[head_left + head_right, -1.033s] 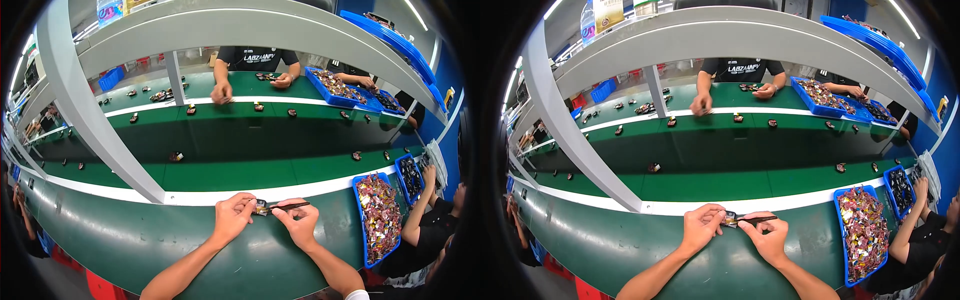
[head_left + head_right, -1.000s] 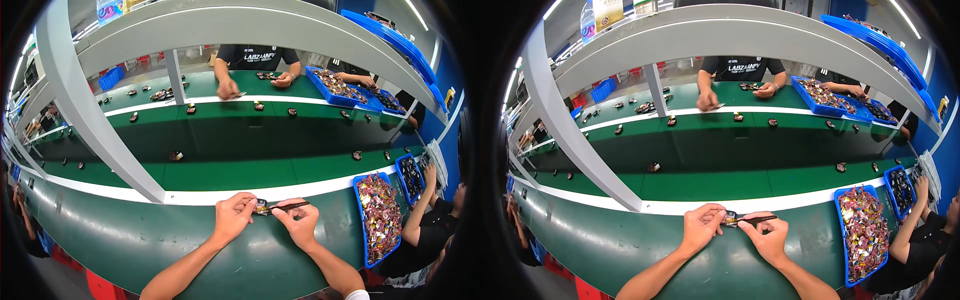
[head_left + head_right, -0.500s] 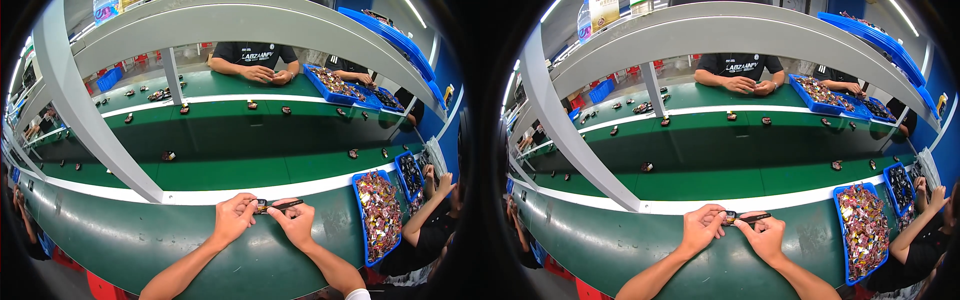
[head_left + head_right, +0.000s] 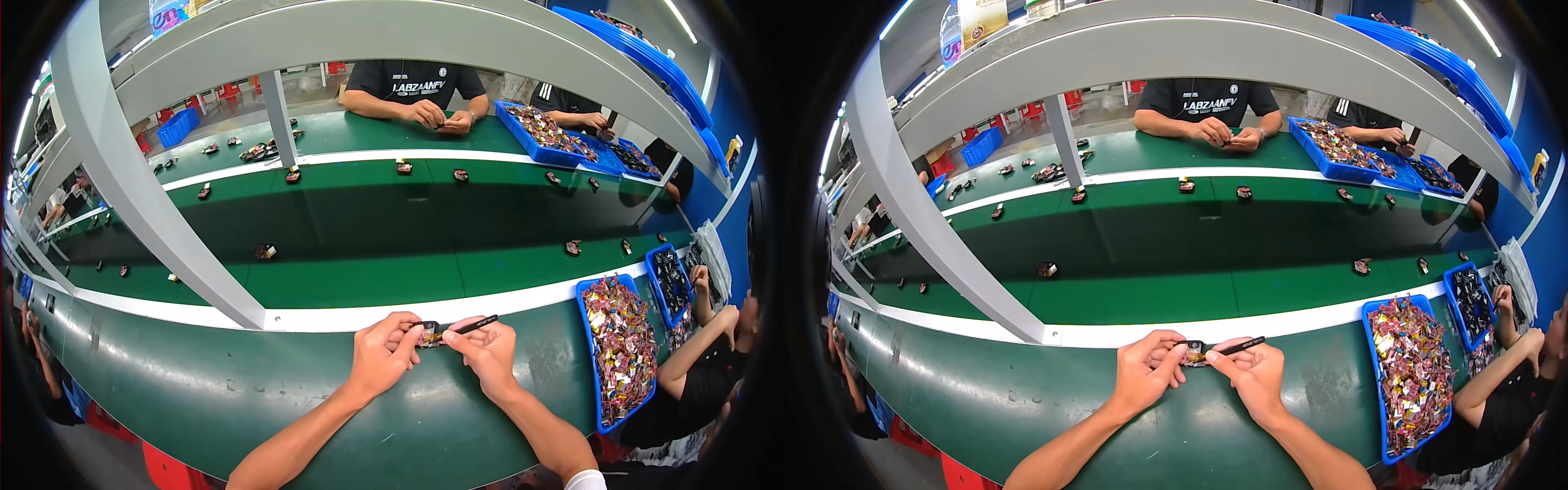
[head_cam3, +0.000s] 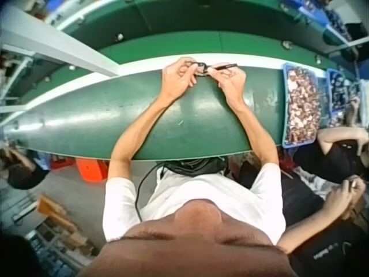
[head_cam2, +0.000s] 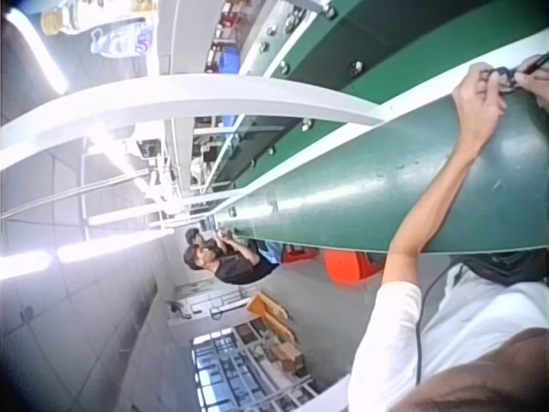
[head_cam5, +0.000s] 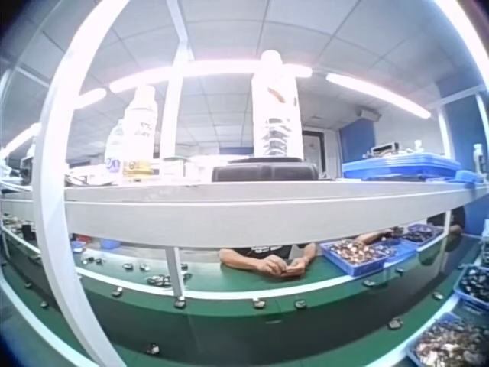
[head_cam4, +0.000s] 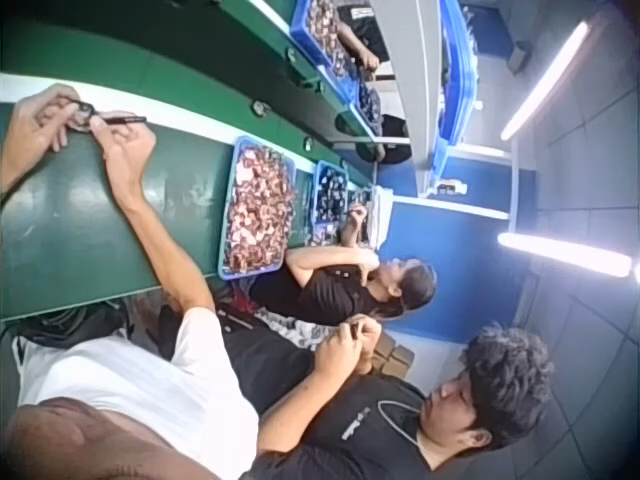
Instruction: The person is assembling small electronic components, specifically inserting internal parts and using a tool to adjust or secure them.
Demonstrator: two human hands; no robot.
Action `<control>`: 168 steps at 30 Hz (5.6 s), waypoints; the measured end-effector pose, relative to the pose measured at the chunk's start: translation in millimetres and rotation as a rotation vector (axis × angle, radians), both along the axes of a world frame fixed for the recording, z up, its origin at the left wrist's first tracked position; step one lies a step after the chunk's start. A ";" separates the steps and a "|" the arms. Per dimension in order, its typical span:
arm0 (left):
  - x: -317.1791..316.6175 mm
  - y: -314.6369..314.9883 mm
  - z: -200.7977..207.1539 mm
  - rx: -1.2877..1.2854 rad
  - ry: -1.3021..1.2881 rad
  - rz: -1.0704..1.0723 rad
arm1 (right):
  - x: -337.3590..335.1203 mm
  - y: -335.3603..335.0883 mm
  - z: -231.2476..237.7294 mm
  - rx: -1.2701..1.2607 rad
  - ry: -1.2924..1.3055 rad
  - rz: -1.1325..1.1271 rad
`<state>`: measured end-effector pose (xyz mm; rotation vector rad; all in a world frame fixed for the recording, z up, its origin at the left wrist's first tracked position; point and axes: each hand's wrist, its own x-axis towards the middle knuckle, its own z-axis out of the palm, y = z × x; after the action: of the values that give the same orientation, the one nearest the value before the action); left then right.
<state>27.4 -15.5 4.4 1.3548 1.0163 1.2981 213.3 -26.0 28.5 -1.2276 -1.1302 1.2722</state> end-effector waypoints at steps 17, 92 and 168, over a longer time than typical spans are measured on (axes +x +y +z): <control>-15.4 9.0 -2.4 -0.219 -0.228 -0.228 | -3.4 -4.2 -9.9 0.326 -0.030 -0.021; -13.4 6.0 -1.3 -0.199 -0.153 -0.205 | -7.7 -5.0 -7.8 0.853 -0.523 -0.013; -9.4 6.2 -3.1 -0.207 -0.045 -0.127 | -12.9 -7.3 -15.9 0.938 -0.595 0.002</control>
<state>18.0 -9.3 1.4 1.2070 0.9882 1.0926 200.4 -33.3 12.6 -0.8575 -1.8539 0.2307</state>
